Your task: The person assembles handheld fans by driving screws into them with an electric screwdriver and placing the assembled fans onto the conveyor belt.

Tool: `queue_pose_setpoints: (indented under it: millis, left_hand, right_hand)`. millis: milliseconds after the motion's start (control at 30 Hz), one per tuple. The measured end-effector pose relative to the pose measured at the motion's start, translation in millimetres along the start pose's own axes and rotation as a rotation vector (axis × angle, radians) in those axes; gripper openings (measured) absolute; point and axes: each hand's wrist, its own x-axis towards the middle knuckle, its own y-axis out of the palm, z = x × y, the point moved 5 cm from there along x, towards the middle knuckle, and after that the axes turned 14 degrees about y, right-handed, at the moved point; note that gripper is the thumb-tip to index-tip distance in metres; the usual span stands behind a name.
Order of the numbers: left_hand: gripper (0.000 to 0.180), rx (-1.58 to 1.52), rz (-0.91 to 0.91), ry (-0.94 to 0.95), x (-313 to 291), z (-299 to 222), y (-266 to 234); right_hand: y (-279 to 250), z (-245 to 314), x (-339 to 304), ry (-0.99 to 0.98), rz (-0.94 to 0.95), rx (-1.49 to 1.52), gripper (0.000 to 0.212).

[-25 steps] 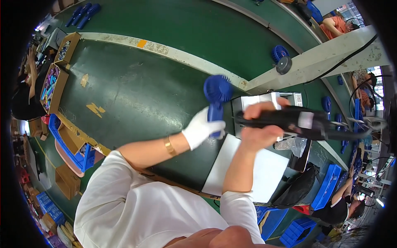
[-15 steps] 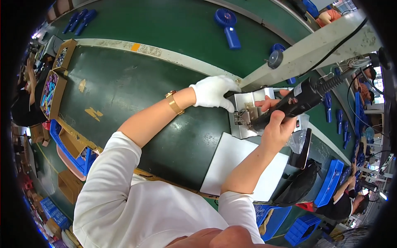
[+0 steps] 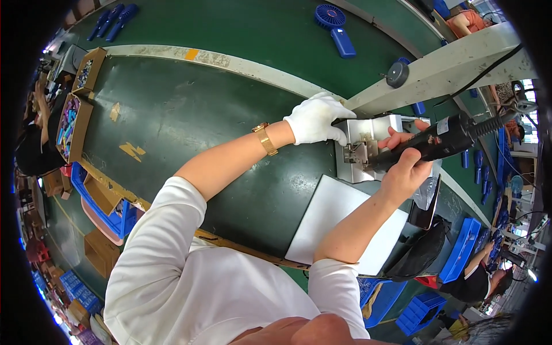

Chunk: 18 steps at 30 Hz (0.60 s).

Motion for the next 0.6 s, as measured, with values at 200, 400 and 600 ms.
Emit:
queue_pose_setpoints:
  millis: [200, 400, 600]
  left_hand:
    - [0.017, 0.068, -0.002, -0.065, -26, 4, 2]
    - [0.008, 0.173, 0.062, 0.185, -34, -7, 14]
    - [0.004, 0.311, 0.268, 0.298, -25, -11, 28]
  right_hand:
    - [3, 1, 3, -0.055, -0.005, -0.117, 0.074]
    - [0, -3, 2, -0.040, 0.018, 0.126, 0.061]
    - [-1, 0, 0, 0.032, -0.052, -0.024, 0.062]
